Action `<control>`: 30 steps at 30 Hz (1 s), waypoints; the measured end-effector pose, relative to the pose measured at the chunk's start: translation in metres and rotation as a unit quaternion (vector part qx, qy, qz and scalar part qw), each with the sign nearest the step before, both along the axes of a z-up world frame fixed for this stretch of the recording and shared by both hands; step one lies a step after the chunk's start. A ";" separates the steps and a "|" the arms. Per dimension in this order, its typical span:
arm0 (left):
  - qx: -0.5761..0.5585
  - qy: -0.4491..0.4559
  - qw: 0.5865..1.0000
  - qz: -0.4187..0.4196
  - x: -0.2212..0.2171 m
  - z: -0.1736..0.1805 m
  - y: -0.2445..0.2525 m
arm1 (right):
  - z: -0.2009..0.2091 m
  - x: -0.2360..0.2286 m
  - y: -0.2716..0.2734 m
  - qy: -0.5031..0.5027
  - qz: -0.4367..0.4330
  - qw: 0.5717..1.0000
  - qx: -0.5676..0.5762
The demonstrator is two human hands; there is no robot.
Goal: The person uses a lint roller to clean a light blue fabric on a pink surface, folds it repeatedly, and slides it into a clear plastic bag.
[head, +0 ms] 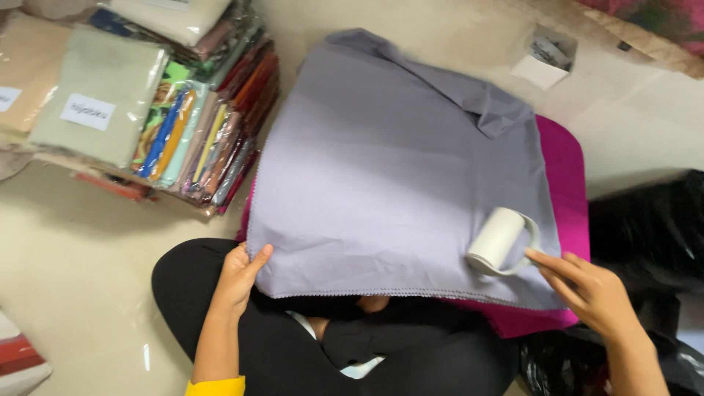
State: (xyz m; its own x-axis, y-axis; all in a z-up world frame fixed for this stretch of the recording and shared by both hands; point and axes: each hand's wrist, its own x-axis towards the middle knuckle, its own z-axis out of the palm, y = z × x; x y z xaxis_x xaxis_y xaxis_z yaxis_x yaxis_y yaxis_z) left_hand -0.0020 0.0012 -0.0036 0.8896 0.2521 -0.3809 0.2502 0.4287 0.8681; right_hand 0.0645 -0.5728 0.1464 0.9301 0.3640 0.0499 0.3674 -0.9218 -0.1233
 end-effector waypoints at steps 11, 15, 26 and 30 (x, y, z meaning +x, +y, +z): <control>0.043 -0.003 0.999 0.017 -0.013 0.015 -0.007 | 0.001 0.147 0.291 0.040 0.336 0.941 0.006; 0.055 0.005 0.998 0.030 -0.015 0.030 -0.009 | 0.000 0.141 0.359 0.043 0.361 0.928 0.086; 0.053 0.030 0.998 0.002 -0.018 0.037 -0.002 | 0.014 0.092 0.140 0.164 0.266 0.949 0.046; 0.036 0.021 0.999 0.002 -0.020 0.042 -0.002 | 0.026 0.060 0.033 0.196 0.154 0.963 0.101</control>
